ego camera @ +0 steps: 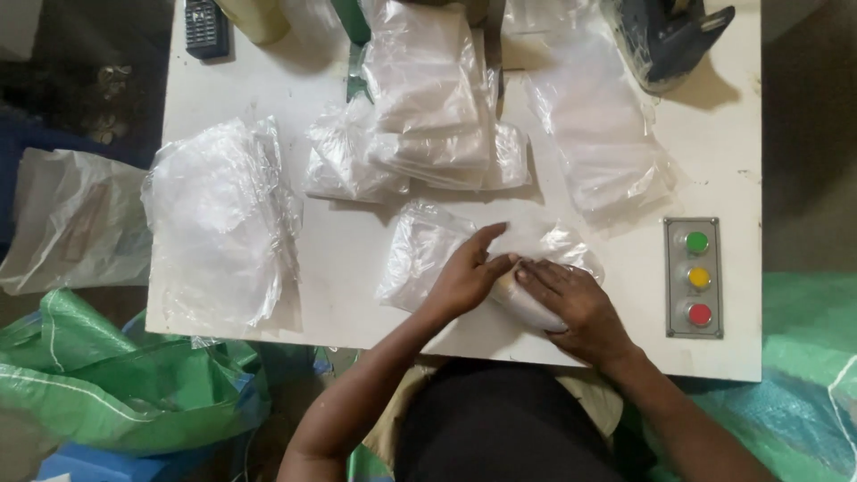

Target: Folding the tops of small plastic bags filled with powder and stacking them on a workbench.

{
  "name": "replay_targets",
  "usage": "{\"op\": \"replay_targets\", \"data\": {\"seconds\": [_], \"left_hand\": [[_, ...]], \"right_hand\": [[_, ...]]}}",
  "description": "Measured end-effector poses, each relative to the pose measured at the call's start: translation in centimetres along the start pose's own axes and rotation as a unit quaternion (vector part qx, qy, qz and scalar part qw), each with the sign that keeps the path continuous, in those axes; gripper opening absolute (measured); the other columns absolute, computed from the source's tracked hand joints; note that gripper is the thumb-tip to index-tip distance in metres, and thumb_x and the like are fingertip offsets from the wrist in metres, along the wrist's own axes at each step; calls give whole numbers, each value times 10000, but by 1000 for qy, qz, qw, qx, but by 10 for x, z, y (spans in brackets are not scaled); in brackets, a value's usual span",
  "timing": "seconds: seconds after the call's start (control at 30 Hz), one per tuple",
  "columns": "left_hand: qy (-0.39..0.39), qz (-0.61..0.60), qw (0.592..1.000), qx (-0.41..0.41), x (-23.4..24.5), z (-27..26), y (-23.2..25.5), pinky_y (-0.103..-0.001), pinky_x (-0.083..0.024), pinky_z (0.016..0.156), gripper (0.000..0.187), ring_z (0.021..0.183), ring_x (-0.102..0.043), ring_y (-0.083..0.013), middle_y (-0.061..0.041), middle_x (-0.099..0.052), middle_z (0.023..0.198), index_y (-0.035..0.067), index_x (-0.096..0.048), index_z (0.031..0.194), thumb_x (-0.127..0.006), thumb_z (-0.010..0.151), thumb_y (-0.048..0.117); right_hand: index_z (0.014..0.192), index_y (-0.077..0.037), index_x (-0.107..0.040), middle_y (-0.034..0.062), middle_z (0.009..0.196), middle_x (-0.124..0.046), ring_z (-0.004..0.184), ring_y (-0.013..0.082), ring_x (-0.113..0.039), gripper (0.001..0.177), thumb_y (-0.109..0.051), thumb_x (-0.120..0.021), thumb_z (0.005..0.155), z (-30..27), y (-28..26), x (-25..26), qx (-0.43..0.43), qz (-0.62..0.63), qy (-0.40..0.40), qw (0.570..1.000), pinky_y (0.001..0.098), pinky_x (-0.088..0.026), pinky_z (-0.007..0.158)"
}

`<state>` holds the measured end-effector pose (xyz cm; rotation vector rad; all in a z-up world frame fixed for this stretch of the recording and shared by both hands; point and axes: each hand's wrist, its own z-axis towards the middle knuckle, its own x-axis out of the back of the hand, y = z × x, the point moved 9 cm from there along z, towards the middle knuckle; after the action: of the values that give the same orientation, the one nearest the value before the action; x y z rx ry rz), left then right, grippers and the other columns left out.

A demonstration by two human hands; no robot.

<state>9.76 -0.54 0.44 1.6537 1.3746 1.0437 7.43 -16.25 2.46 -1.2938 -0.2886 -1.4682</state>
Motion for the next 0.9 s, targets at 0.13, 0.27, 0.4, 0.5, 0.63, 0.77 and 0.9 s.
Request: {"op": "replay_targets", "data": {"seconds": [0.13,0.27,0.4,0.5,0.63,0.77,0.9], "left_hand": [[242,-135,955,-106,21,-53,21,-382,-513,1083,730,1290,-604,-288,-160,-582,1409,54,-472,1442,-712,871,440],[120,-346,923,122,-30,-52,-26,-415,-500,1111,1084,1446,-476,-302,-236,-448,1565,41,-309,1569,-850,674,326],[63,-488,870,28,-36,-37,-6,-405,-587,899,456,1017,-704,-279,-136,-731,1096,15,-643,1187,-819,792,163],[86,-518,851,-26,-34,-26,-17,-371,-602,829,294,902,-718,-222,-87,-750,993,53,-691,1049,-842,804,112],[114,-385,910,-106,-29,-20,-22,-222,-519,764,239,871,-630,-54,69,-701,923,148,-732,990,-850,818,264],[148,-136,977,-77,28,-46,-16,-329,-524,865,209,947,-666,-154,-22,-730,988,96,-734,1003,-784,864,244],[331,-131,911,-208,153,-103,-8,-344,-650,935,399,1007,-758,-217,-137,-755,1133,79,-640,1302,-752,919,90]], "right_hand": [[1409,-73,-631,167,1382,-674,1246,310,-662,654,-64,-802,778,-22,52,-2,-245,141,100,954,394,-531,1028],[1361,-99,-657,82,1249,-726,1113,228,-663,518,-193,-737,858,-11,45,15,-494,307,107,806,353,-544,912],[1125,4,-722,124,970,-725,895,241,-686,274,-110,-733,877,-2,11,11,-478,435,105,756,351,-547,751],[1339,1,-559,166,1233,-629,1112,268,-612,562,-87,-708,805,7,-13,18,-444,442,181,759,359,-507,916],[1387,182,-542,316,1442,-554,1334,375,-552,463,60,-675,960,6,-22,19,-307,214,221,901,396,-425,1159],[1268,106,-666,173,1144,-683,1041,227,-620,333,-5,-745,963,-6,-3,-4,-399,297,192,846,346,-522,879],[1374,177,-704,290,1291,-707,1105,348,-690,312,109,-710,1070,5,-19,35,-205,102,186,956,399,-539,966]]}}
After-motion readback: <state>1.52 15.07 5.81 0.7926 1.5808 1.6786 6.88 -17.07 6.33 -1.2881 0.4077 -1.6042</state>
